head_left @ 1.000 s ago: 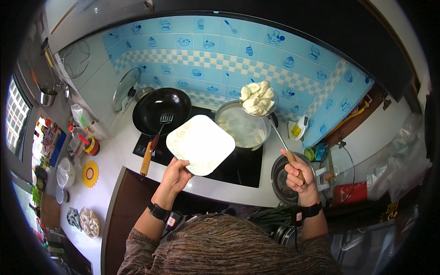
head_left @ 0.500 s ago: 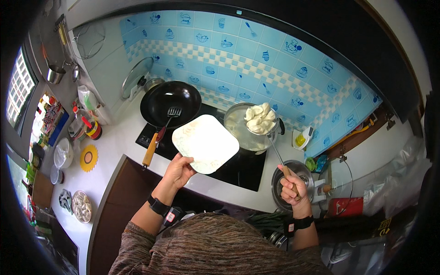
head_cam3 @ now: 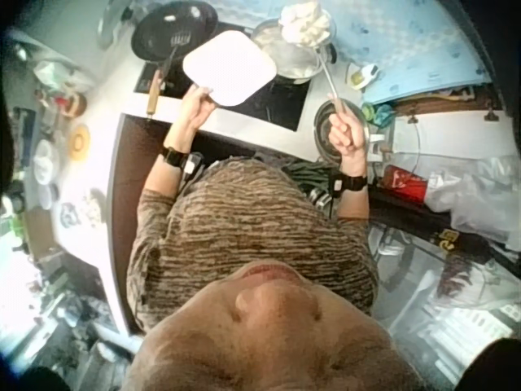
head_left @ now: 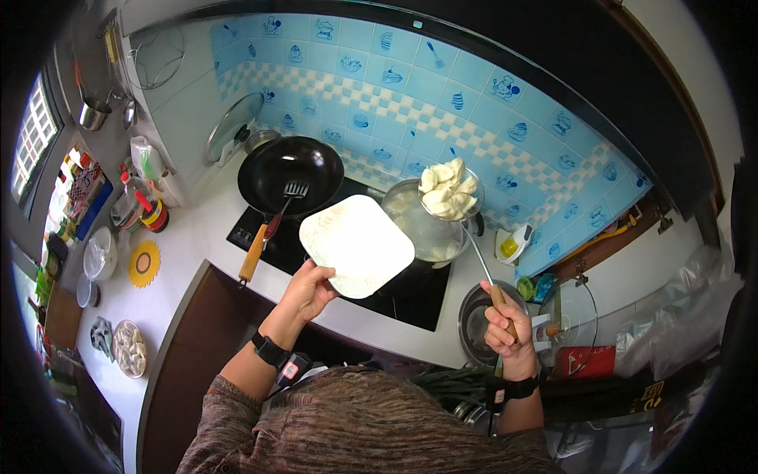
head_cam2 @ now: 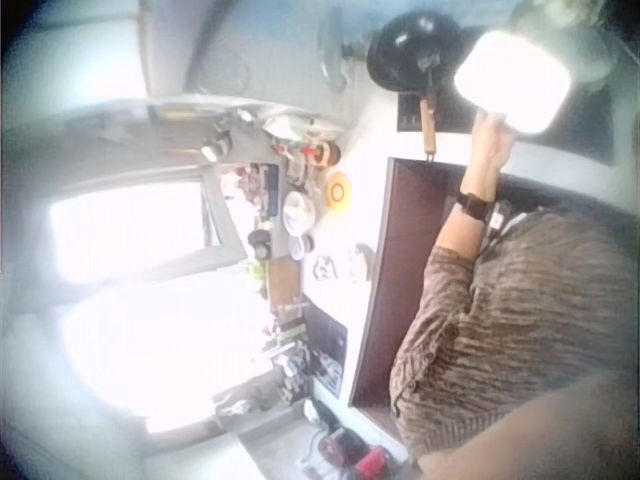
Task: The person uses a slotted spoon to scoop boiled dumplings from a pot and places them onto plates. They then wash the spoon at the sink and open the refrigerator.
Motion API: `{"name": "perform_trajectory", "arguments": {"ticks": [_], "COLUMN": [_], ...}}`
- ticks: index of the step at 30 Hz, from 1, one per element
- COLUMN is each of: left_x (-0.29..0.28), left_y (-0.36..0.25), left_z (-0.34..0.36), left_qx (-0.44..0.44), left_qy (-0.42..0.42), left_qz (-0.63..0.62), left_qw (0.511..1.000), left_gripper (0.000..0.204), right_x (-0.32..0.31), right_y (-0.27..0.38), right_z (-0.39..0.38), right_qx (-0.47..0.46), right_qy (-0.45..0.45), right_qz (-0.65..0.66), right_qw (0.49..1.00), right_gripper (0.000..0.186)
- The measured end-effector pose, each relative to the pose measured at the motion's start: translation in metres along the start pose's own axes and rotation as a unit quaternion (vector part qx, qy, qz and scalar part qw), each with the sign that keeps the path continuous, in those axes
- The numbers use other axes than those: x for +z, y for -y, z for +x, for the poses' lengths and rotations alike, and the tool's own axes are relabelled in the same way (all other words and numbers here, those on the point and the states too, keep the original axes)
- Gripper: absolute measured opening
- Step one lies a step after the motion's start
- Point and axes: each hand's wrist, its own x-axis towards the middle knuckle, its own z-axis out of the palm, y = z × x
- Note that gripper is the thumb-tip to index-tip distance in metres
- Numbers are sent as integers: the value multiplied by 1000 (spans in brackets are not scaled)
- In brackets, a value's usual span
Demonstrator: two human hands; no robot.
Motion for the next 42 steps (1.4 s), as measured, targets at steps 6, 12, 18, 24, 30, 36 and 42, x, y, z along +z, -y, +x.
{"name": "perform_trajectory", "arguments": {"ticks": [6, 12, 18, 24, 30, 36, 42], "left_x": [-3, -4, -5, -6, -3, 2, 10], "left_y": [0, -4, -1, 3, 3, 8, 20], "left_z": [-2, -2, 7, 14, 19, 27, 42], "left_qx": [3, 8, 0, -7, -9, -17, -39], "left_qy": [-23, -29, -23, -14, -18, -14, 6], "left_qz": [-1, 6, 8, 7, 12, 17, 12], "left_qw": [1000, 1000, 1000, 1000, 1000, 1000, 999], "left_gripper": [50, 48, 47, 45, 50, 47, 44], "right_x": [-21, -28, -22, -29, -35, -32, -18], "right_y": [-15, -16, -11, -14, -15, -12, -8], "right_z": [1, -2, -6, -1, -6, -10, -20], "right_qx": [26, 24, 0, 24, 21, 18, 19], "right_qy": [-30, -55, -32, -58, -32, -41, -69], "right_qz": [38, 38, 20, 26, 49, 37, 8], "right_qw": [998, 997, 999, 998, 998, 998, 997], "right_gripper": [45, 45, 47, 48, 50, 50, 51]}}
